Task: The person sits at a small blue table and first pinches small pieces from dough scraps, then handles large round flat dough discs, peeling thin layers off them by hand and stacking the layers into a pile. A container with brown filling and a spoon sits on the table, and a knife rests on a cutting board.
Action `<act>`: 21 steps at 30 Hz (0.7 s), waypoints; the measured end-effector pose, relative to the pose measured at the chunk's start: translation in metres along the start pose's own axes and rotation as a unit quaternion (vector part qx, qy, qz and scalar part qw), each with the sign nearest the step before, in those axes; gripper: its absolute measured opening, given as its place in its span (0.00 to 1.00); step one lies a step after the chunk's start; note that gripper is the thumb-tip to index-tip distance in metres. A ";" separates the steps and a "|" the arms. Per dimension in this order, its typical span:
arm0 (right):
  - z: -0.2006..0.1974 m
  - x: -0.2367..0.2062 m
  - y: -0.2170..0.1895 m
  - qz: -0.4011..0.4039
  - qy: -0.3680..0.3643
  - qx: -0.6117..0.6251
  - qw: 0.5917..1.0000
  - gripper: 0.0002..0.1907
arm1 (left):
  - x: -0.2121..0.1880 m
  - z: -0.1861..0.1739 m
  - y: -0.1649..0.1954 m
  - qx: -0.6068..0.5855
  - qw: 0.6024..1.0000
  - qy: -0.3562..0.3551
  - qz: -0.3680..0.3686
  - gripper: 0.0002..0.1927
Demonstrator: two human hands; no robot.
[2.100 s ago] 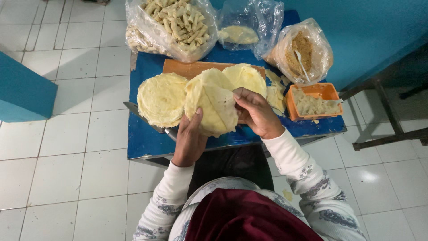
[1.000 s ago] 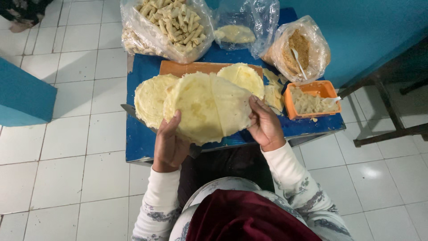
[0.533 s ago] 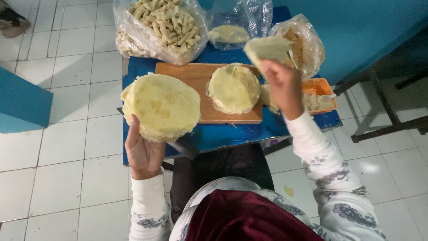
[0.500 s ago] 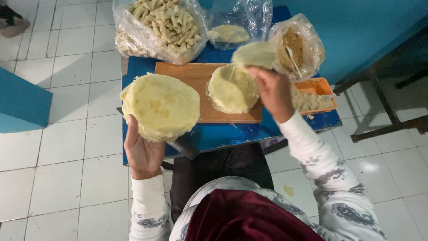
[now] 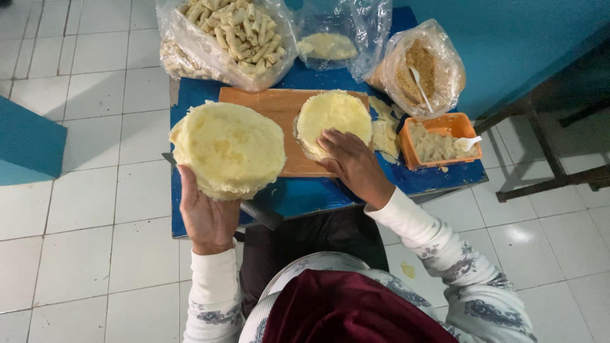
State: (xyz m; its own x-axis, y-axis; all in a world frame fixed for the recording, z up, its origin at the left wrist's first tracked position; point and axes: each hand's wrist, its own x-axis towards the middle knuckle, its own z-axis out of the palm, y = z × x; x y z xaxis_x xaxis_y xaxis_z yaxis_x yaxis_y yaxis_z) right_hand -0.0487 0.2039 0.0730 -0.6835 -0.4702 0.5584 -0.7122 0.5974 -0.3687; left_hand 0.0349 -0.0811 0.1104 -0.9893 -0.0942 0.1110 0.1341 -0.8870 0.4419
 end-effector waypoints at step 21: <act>-0.027 0.066 -0.099 0.012 0.065 0.175 0.982 0.13 | 0.025 0.045 -0.063 0.018 0.996 -0.073 -0.053 0.31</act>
State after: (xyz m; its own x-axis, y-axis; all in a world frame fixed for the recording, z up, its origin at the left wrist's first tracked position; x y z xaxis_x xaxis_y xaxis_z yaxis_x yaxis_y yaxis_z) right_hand -0.0183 0.1313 0.1663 -0.6908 -0.3586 0.6278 -0.7230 0.3367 -0.6032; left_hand 0.0039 -0.0077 0.1256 -0.9797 0.0668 0.1889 0.0348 -0.8717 0.4887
